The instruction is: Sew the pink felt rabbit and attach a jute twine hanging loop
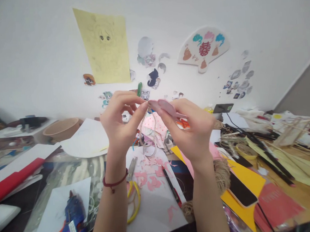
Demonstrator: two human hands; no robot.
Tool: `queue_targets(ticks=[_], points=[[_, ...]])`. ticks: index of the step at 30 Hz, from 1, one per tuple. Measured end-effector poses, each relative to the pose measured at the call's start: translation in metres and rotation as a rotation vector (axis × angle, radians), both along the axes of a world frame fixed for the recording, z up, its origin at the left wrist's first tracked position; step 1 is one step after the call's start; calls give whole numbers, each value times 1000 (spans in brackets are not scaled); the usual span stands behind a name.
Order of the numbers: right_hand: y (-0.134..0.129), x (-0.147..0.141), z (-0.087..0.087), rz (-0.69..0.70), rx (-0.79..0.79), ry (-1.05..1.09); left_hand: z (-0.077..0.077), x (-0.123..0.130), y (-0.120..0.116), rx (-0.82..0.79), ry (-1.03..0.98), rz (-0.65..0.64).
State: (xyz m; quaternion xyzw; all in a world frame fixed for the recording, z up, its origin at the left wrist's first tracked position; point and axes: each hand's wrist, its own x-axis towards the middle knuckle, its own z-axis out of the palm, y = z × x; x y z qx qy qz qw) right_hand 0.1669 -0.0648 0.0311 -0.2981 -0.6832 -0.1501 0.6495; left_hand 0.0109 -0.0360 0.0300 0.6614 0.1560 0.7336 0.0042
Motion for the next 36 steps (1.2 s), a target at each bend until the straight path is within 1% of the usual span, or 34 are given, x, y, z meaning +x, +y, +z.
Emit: queue_targets(ticks=[3, 7, 9, 13, 16, 18, 20, 24, 26, 31, 33, 36], points=[[1, -1, 1, 85, -33, 27, -2, 0, 5, -106, -36, -156], [5, 0, 1, 171, 0, 42, -6, -1, 10, -216, -59, -380], [7, 1, 0, 222, -20, 76, -7, 0, 10, -258, -71, -471], [13, 5, -3, 378, -186, 196, -7, 2, 11, -333, -125, -560], [19, 10, -5, 501, -328, 229, -6, 3, 11, -381, -164, -609], [22, 13, -5, 551, -425, 225, -6, 2, 11, -426, -159, -602], [24, 17, -4, 567, -496, 207, -5, -1, 10, -479, -142, -567], [26, 25, -2, 525, -590, 189, -4, -11, 10, -539, -79, -530], [27, 27, -3, 529, -658, 162, -4, -16, 11, -558, -26, -522], [39, 22, -10, 681, -903, 104, -8, -23, 14, -605, 108, -460], [46, 18, -13, 695, -936, 94, -9, -26, 16, -599, 152, -414], [54, 11, -16, 693, -927, 128, -10, -29, 18, -571, 208, -335]])
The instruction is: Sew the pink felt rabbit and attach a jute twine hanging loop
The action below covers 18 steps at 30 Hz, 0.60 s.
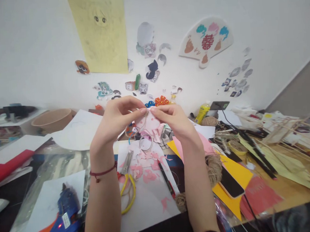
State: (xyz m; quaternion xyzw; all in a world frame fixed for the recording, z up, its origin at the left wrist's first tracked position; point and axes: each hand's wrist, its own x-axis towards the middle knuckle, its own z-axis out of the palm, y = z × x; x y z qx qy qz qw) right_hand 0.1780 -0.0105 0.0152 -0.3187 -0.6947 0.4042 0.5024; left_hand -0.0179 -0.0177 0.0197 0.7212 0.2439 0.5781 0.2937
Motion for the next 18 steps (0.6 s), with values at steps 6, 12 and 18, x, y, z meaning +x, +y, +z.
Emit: queue_targets(ticks=[6, 12, 18], points=[[4, -9, -3, -53, 28, 48, -1, -1, 5, 47, 56, 51], [1, -15, -3, -236, 108, 138, 1, -4, 2, 110, 31, 206], [-1, -16, -1, -355, 204, 179, 1, -18, -16, 171, 348, 350]])
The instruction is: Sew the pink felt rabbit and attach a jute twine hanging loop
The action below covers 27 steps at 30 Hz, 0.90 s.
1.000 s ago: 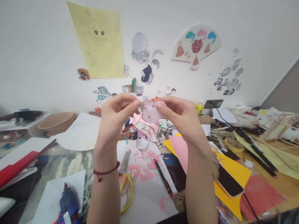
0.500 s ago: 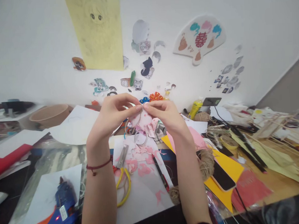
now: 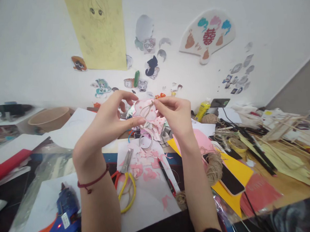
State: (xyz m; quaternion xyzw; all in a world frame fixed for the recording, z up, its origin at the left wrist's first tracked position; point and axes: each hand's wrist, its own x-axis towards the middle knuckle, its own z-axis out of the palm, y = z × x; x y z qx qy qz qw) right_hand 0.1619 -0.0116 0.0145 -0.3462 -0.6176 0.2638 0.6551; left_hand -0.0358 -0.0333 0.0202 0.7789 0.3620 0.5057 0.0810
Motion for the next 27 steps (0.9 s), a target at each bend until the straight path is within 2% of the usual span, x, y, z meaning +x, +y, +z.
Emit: queue_targets(ticks=[3, 5, 9, 12, 18, 27], points=[[-1, 0, 0, -44, 18, -10, 0, 1, -6, -46, 145, 9], [-2, 0, -2, -75, 42, -57, 1, 4, -7, -91, 151, 1], [-4, 0, -4, -177, 171, -227, 5, 8, -8, -58, -69, 33], [-9, -1, -3, -200, 299, -396, 7, 9, -7, -36, -211, 54], [-18, -2, 2, -214, 543, -670, 6, 17, -1, -10, -366, -17], [-20, -2, 0, -316, 774, -824, 7, 35, 6, -201, -667, -157]])
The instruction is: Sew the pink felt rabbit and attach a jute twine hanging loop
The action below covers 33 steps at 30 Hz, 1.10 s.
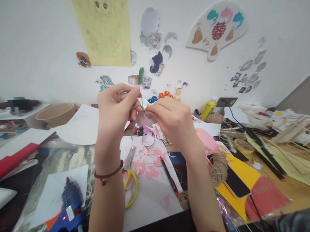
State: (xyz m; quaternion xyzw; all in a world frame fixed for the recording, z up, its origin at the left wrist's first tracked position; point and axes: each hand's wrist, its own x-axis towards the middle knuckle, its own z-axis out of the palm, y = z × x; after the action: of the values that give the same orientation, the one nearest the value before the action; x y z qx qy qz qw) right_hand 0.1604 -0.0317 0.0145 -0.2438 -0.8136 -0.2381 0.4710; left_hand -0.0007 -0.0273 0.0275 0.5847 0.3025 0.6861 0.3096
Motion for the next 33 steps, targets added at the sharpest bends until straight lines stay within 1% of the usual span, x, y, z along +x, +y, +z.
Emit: queue_targets(ticks=[3, 6, 8, 10, 14, 15, 17, 19, 20, 22, 25, 30, 32, 33], points=[[-2, -2, 1, -2, -11, 13, 0, 0, 2, -38, -54, -115], [-4, -3, 3, 28, -109, 83, -1, -4, 1, -2, -9, -212], [-6, -3, 5, 33, -193, 150, -1, -8, 0, 45, 33, -226], [-7, -3, 6, 35, -259, 207, -2, -12, 0, 76, 65, -169], [-8, -2, 6, 47, -302, 274, -4, -18, 0, 60, 200, 68], [-8, -1, 7, 44, -303, 284, -4, -19, -1, 63, 251, 107], [-8, 0, 7, 43, -302, 297, -4, -21, -1, 106, 359, 110], [-9, 0, 7, 51, -302, 298, -2, -22, -2, 177, 434, 50], [-9, 0, 7, 54, -300, 294, -2, -22, -2, 207, 442, 17], [-9, 0, 7, 55, -301, 283, -1, -21, -2, 236, 414, -36], [-10, 0, 7, 71, -315, 289, 0, -18, -3, 215, 360, -100], [-14, 1, 9, 147, -421, 347, -1, -14, -5, 186, 193, -149], [-16, 1, 10, 139, -422, 349, -2, -14, -5, 178, 153, -170], [-17, 1, 10, 123, -397, 345, -2, -14, -5, 171, 148, -174]])
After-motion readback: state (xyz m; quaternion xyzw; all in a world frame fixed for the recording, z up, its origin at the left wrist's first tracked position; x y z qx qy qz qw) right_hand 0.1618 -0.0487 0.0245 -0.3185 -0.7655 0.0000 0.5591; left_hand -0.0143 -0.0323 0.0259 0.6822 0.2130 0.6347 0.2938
